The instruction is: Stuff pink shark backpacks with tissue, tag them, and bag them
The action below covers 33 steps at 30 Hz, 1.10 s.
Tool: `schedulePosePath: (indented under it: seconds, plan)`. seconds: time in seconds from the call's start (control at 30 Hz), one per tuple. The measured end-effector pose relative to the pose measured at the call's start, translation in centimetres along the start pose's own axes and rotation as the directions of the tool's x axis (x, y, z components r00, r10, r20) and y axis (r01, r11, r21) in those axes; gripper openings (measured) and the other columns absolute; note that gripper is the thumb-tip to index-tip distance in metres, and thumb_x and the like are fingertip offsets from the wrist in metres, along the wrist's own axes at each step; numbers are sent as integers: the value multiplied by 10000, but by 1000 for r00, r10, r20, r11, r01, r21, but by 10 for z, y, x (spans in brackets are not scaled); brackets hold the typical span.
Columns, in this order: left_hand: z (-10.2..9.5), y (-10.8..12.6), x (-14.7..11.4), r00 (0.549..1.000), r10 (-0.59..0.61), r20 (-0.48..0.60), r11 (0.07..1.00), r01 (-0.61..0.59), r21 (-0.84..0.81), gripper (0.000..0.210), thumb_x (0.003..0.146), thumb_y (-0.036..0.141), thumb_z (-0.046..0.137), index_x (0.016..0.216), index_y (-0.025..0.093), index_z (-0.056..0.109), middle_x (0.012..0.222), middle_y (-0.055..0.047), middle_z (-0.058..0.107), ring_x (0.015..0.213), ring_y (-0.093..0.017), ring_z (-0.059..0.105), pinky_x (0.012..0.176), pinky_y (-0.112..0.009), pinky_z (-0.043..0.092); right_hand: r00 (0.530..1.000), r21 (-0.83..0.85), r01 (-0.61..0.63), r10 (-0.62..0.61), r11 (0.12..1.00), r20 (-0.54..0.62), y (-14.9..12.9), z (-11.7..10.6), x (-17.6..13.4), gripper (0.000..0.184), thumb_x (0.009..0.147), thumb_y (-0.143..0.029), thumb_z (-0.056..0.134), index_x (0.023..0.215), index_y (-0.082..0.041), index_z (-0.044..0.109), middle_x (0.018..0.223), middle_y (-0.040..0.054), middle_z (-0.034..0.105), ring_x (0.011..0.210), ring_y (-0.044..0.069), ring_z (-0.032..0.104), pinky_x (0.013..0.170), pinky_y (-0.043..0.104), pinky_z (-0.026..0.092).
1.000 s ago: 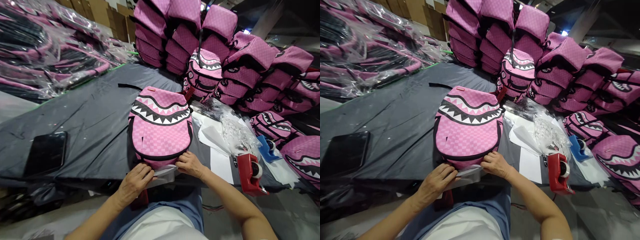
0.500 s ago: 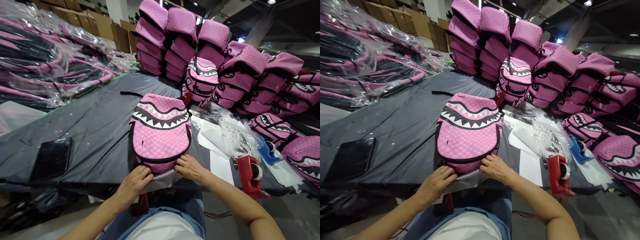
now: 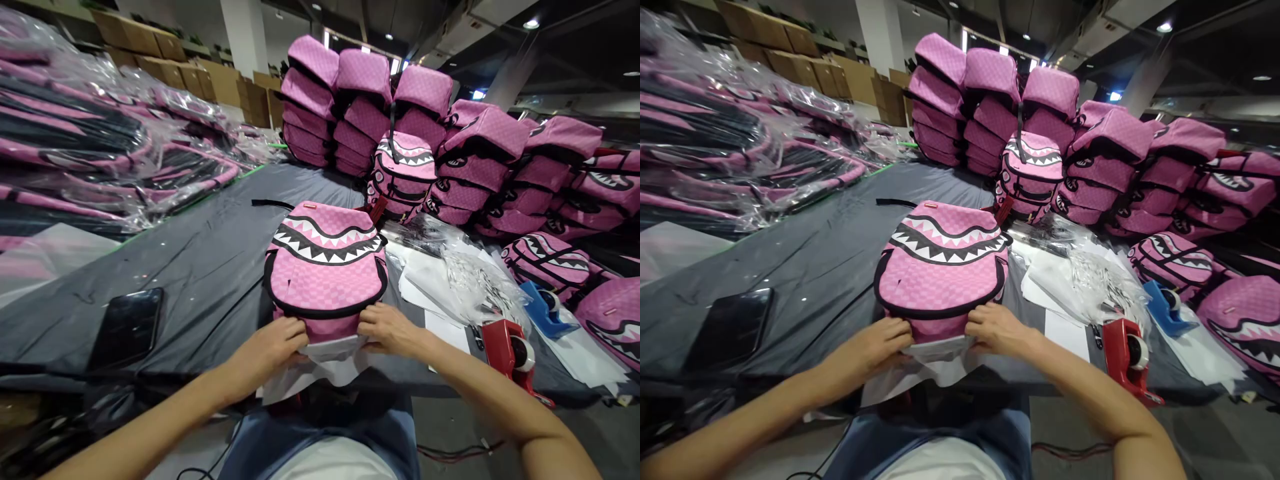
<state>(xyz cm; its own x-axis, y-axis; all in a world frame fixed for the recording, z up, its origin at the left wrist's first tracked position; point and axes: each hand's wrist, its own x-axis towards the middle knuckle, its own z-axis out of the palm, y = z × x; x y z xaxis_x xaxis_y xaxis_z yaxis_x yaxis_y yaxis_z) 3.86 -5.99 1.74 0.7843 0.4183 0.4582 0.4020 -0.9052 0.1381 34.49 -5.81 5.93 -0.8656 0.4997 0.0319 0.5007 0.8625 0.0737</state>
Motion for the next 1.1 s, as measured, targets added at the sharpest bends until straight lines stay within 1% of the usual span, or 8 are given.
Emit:
schedulePosePath:
  seconds: [0.17,0.3,0.37,0.53,0.73,0.93,1.0,1.1]
  plan:
    - [-93,-8,49,1000,0,-5,999,0,-50,261,822,343,772,944,206,586,947,-8,636,836,-176,576,722,-278,437,956,51,0,15,999,-293,22,-86,17,261,905,-415,673,852,-199,537,849,27,558,786,182,484,692,301,316]
    - [-118,-4,74,978,-9,-207,992,35,120,206,875,316,691,834,204,523,844,-2,608,779,-189,574,690,-297,429,752,64,-173,174,983,-636,15,-101,30,201,932,-312,494,760,-226,436,736,5,464,688,179,426,639,310,286]
    - [-116,-4,78,961,6,-275,977,53,206,82,918,198,577,854,201,524,850,-13,615,776,-190,581,682,-300,429,682,77,-189,187,979,-707,8,-95,32,169,910,-318,477,777,-230,421,727,2,453,680,183,419,638,316,294]
    - [-96,2,73,886,224,-407,866,11,500,215,950,107,420,778,218,484,698,1,535,647,-188,505,649,-322,405,710,33,-104,97,994,-697,1,-73,28,145,906,-304,496,815,-230,412,726,-3,486,663,171,428,630,316,308]
    - [-76,16,63,946,166,-279,943,-70,325,148,914,200,524,807,231,427,708,39,522,652,-168,529,796,-345,457,511,78,-158,149,984,-847,0,-47,28,160,870,-159,426,751,-240,358,652,-25,405,614,165,384,601,321,264]
    - [-65,1,48,888,238,-395,940,-107,325,242,859,-12,395,860,216,477,723,9,561,668,-160,532,829,-343,486,730,-7,-74,49,997,-682,-12,-39,19,111,874,-323,513,857,-222,471,749,19,539,675,188,456,629,333,322]
    - [-54,4,47,835,277,-475,928,-104,359,256,852,-15,388,866,213,505,727,-12,579,674,-175,538,776,-351,493,707,-56,-72,11,996,-707,-14,-34,15,65,921,-250,449,878,-218,485,768,33,558,691,195,472,642,336,333]
    - [-36,21,44,817,220,-533,943,-38,330,180,884,55,435,854,211,520,706,-15,582,660,-182,535,722,-355,484,574,-37,-174,71,984,-816,-18,-20,14,133,936,-174,403,828,-229,460,726,21,502,672,198,451,637,332,321]
